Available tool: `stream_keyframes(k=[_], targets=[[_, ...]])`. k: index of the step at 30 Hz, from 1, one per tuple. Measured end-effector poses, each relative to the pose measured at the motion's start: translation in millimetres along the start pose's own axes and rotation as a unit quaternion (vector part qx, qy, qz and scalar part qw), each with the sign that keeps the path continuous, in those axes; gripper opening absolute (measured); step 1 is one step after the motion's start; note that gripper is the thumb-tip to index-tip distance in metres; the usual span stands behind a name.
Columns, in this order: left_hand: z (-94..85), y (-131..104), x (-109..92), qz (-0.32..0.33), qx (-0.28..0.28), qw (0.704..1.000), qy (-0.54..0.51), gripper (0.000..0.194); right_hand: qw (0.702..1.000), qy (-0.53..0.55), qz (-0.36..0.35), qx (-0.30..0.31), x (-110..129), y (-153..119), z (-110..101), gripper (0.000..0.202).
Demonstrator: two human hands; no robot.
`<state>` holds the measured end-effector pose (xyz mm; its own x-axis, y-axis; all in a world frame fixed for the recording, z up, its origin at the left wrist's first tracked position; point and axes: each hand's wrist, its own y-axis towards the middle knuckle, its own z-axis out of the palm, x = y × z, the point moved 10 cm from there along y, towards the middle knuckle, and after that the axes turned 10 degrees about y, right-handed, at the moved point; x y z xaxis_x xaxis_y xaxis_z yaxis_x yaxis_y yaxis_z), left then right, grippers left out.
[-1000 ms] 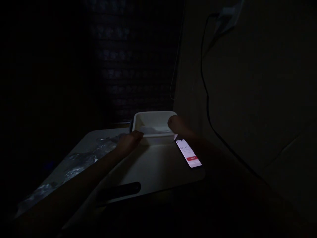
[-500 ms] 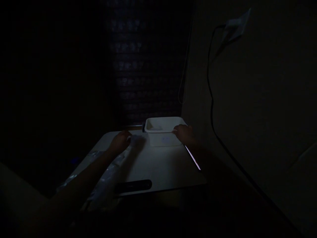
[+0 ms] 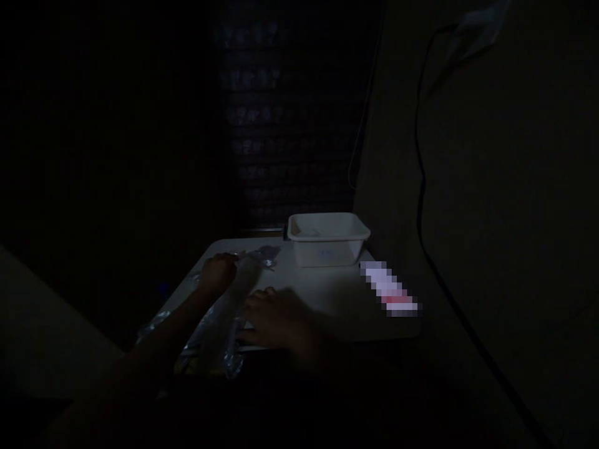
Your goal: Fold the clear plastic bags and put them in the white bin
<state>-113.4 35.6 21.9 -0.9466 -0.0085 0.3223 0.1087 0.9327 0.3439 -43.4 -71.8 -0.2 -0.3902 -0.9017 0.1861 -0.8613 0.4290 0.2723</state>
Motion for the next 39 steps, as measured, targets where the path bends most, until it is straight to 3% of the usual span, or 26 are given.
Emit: stream_keyframes(k=[2,4,7,10,15,18,21,24,28,32,36,39], targets=[[0.8,-3.0,3.7,-0.013,0.005,1.000,-0.002,0.033,0.997,0.007,-0.073,0.000,29.2,-0.3,11.0,0.052],[3.9,-5.4,7.3,-0.022,0.014,1.000,-0.005,0.033,0.995,-0.008,-0.101,0.018,39.8,0.0,25.9,0.051],[10.5,-7.7,11.4,-0.025,0.026,0.999,-0.008,0.034,0.996,-0.023,-0.074,0.044,26.7,3.4,43.0,0.035],[15.4,-8.5,13.2,-0.021,0.026,0.999,-0.012,0.033,0.998,-0.028,-0.038,0.043,3.4,5.0,42.6,0.027],[18.4,-6.2,5.1,-0.002,0.017,0.998,-0.053,0.032,0.998,0.014,0.061,0.011,-44.3,3.2,25.6,0.022],[18.6,-1.6,-9.2,0.027,0.014,0.988,-0.155,0.030,0.989,0.067,0.124,-0.043,-72.0,2.1,10.6,0.018],[16.2,4.4,-19.0,0.019,0.012,0.955,-0.294,0.027,0.968,0.106,0.187,-0.129,-97.0,-2.4,-11.7,0.015],[4.2,8.0,-23.3,-0.011,-0.026,0.912,-0.410,0.027,0.942,0.123,0.239,-0.200,-115.8,-11.8,-33.3,0.022],[-14.0,7.2,-37.7,-0.015,-0.065,0.873,-0.484,0.036,0.916,0.136,0.278,-0.256,-130.1,-25.3,-54.6,0.026],[-26.1,7.3,-73.7,0.077,-0.054,0.882,-0.462,0.057,0.888,0.193,0.305,-0.285,-141.0,-36.7,-63.1,0.022],[-16.7,16.4,-80.9,0.059,-0.025,0.889,-0.453,0.021,0.898,0.170,0.296,-0.276,-142.7,-41.5,-69.5,0.021],[-7.6,22.6,-71.4,0.017,-0.021,0.862,-0.506,0.017,0.900,0.154,0.295,-0.281,-148.7,-50.7,-74.1,0.019]])
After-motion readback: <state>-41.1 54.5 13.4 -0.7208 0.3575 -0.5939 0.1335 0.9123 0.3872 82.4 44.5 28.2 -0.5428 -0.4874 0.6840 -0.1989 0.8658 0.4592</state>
